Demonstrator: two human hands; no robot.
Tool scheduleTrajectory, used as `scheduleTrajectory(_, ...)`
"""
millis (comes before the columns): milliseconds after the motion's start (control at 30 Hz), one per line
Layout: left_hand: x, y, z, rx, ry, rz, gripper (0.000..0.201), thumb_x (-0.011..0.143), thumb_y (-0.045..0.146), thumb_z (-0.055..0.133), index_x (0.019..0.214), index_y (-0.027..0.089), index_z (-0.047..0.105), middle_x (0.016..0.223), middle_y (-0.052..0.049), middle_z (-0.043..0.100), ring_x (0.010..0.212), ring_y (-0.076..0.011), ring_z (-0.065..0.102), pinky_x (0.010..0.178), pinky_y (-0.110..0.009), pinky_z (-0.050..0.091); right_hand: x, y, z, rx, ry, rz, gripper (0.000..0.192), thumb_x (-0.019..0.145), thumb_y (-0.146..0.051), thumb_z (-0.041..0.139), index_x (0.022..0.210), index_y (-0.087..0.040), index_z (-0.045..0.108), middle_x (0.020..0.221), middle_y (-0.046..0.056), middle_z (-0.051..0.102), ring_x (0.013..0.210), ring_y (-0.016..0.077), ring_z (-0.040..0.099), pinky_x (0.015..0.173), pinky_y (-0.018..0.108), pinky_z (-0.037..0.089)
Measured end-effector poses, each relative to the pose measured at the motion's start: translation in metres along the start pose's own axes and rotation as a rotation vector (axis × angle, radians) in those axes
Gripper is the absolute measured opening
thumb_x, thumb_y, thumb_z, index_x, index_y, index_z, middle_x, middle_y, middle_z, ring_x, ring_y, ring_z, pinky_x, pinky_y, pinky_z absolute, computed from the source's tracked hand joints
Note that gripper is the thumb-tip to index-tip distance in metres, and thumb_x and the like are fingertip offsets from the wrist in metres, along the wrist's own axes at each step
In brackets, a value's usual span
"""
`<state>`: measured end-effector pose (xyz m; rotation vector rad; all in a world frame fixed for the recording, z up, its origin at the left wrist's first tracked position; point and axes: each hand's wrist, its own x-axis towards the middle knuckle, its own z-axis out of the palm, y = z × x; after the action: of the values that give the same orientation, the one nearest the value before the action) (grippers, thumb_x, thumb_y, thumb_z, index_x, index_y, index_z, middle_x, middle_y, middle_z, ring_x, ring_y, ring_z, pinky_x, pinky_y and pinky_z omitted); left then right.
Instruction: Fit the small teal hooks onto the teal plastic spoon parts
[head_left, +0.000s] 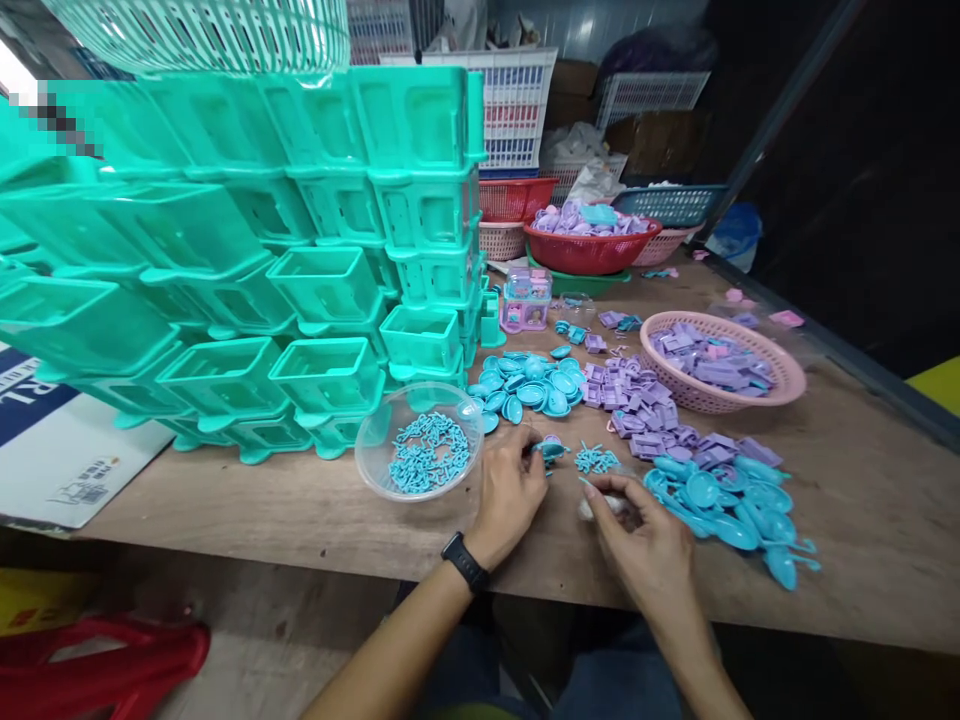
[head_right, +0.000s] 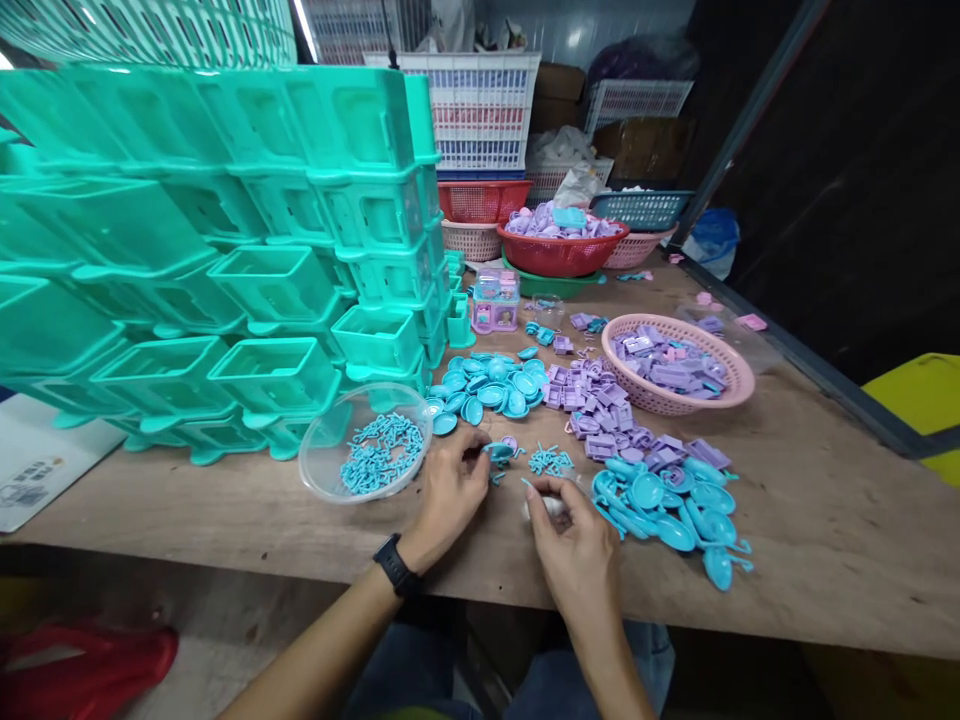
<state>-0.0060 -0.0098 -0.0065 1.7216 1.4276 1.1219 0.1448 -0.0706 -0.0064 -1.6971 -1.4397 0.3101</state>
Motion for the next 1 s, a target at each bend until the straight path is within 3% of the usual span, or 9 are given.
scheduleTrajectory(133,-0.011,0.010,0.001,-0.206,0.023,-0.054,0.016,0.081,0.009,0.065,0.090,0.017,0.076,0.087,-0.005,0.079,0.077,-0.0192,0.072,0.071,-0.028,0.054,0.000,-0.014,0.006,0.027,0.093,-0.060,0.031,0.089,-0.052,0.062,0.085,-0.024,0.073,0.077,0.002,0.076,0.062,0.0181,0.066,0.064,0.028,0.051)
scheduleTrajectory(333,-0.019,0.012,0.003,-0.250,0.044,-0.049,0.013,0.081,0.011,0.067,0.085,0.015,0.079,0.080,-0.005,0.079,0.071,-0.0186,0.072,0.066,-0.026,0.054,0.001,-0.026,0.015,0.002,0.115,-0.197,0.024,0.093,-0.042,0.061,0.082,-0.023,0.070,0.074,0.002,0.074,0.061,0.0171,0.064,0.064,0.027,0.052)
scheduleTrajectory(500,-0.020,0.012,0.000,-0.143,0.039,-0.010,0.013,0.081,0.009,0.067,0.084,0.016,0.078,0.078,-0.004,0.078,0.068,-0.0180,0.071,0.062,-0.026,0.051,0.000,-0.027,0.014,-0.040,0.101,-0.241,0.021,0.094,-0.037,0.059,0.083,-0.022,0.069,0.074,0.002,0.074,0.061,0.0167,0.065,0.064,0.026,0.052)
scheduleTrajectory(633,-0.022,0.009,-0.003,0.055,0.039,0.215,0.015,0.085,0.008,0.062,0.087,0.016,0.074,0.083,-0.007,0.076,0.077,-0.0209,0.071,0.069,-0.029,0.052,0.000,-0.026,0.013,-0.094,0.093,-0.302,0.018,0.095,-0.032,0.058,0.084,-0.022,0.067,0.077,0.003,0.074,0.066,0.0168,0.068,0.065,0.025,0.051)
scheduleTrajectory(800,-0.023,0.002,-0.002,0.283,0.003,0.443,0.018,0.089,0.008,0.055,0.077,0.017,0.066,0.075,-0.008,0.070,0.072,-0.0218,0.067,0.064,-0.030,0.048,0.002,-0.028,0.015,-0.106,0.094,-0.329,0.017,0.094,-0.027,0.056,0.083,-0.021,0.067,0.079,0.004,0.075,0.068,0.0169,0.069,0.065,0.025,0.051)
scheduleTrajectory(1000,-0.027,0.005,0.001,0.273,-0.149,0.335,0.017,0.090,0.010,0.053,0.083,0.017,0.067,0.084,-0.009,0.072,0.080,-0.0227,0.068,0.071,-0.031,0.050,0.003,-0.017,0.013,-0.104,0.021,-0.259,0.022,0.093,-0.033,0.054,0.080,-0.022,0.068,0.072,0.002,0.075,0.061,0.0177,0.069,0.058,0.026,0.050)
